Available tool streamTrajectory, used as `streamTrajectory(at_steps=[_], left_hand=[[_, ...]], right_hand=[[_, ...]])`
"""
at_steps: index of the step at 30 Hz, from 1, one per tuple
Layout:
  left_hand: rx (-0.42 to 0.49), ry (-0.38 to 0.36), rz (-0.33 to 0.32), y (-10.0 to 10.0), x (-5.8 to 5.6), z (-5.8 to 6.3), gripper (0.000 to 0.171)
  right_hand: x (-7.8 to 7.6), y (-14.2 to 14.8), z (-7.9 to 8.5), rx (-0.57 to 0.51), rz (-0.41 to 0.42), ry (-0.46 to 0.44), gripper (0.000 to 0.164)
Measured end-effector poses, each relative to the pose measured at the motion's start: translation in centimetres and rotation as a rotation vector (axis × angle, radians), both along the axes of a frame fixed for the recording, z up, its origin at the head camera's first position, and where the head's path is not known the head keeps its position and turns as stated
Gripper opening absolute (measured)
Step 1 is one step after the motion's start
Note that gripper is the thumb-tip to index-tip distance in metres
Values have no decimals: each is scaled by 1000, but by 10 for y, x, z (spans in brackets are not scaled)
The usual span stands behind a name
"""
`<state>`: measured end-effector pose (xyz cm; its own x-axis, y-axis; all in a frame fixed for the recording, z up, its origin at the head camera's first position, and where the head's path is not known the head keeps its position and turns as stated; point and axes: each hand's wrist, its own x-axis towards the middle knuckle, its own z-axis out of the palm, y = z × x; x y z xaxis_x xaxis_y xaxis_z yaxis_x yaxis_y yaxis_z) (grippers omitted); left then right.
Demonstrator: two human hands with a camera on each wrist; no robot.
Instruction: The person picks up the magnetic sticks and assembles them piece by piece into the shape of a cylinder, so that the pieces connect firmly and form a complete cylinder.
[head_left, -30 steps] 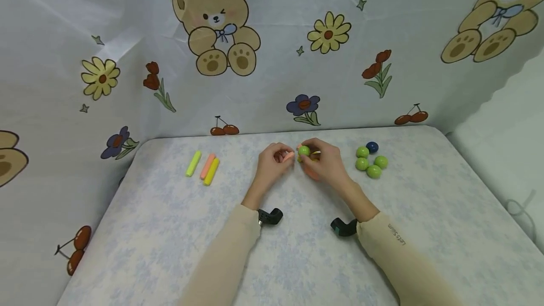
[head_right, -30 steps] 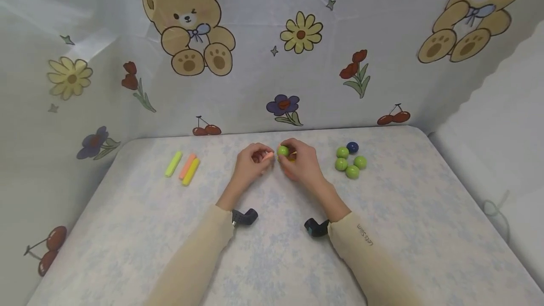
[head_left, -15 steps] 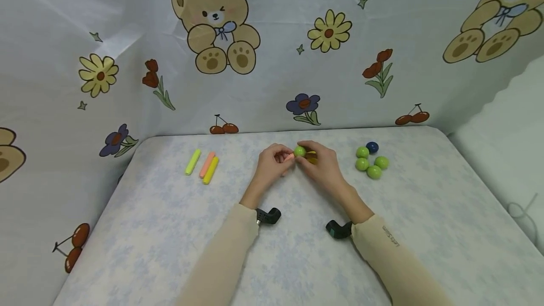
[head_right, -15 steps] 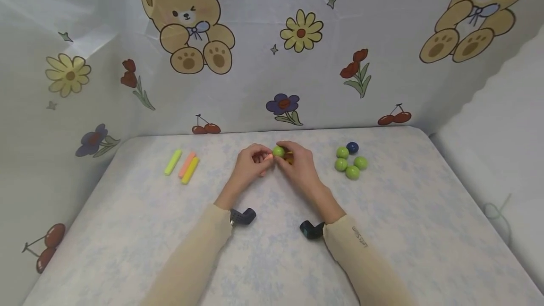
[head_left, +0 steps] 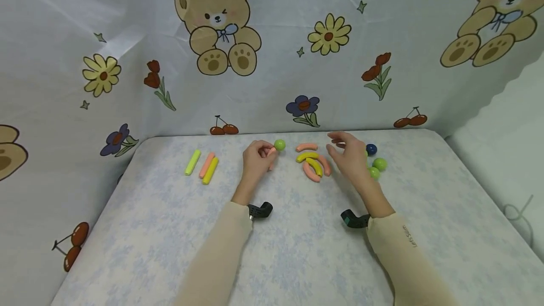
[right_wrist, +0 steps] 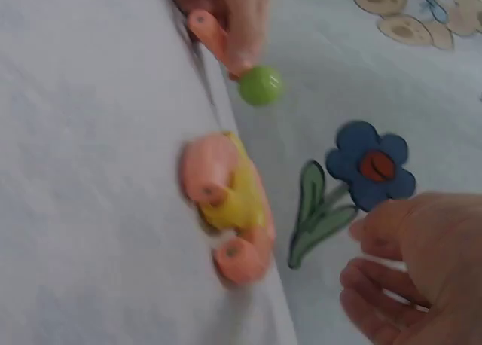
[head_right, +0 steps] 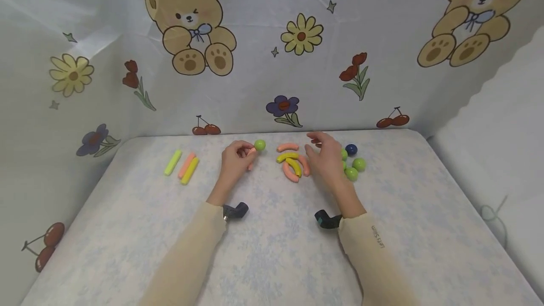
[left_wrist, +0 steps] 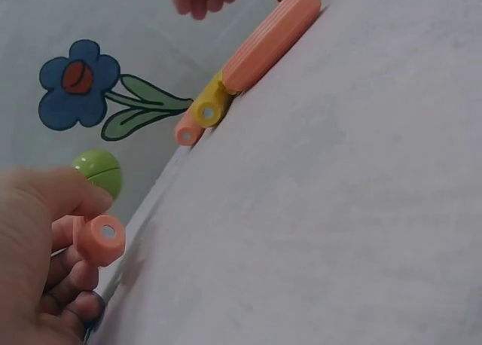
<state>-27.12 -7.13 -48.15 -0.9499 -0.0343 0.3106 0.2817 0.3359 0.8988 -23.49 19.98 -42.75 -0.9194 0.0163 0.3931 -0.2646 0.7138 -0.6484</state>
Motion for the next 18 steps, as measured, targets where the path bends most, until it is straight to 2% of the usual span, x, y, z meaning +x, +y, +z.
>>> streamTrajectory(at_steps=[6, 9, 14, 18], left_hand=[[-29, -21, 103, -4, 1, 3, 10], [-42, -37, 133, -4, 1, 4, 10], [-55, -39, 146, -3, 0, 3, 10], [-52, -36, 141, -3, 0, 3, 10]], right_hand=[[7, 25, 11, 142, -205, -58, 29], [10, 32, 13, 200, -272, -116, 31], [12, 38, 11, 239, -284, -200, 33], [11, 39, 6, 240, -248, -200, 34]])
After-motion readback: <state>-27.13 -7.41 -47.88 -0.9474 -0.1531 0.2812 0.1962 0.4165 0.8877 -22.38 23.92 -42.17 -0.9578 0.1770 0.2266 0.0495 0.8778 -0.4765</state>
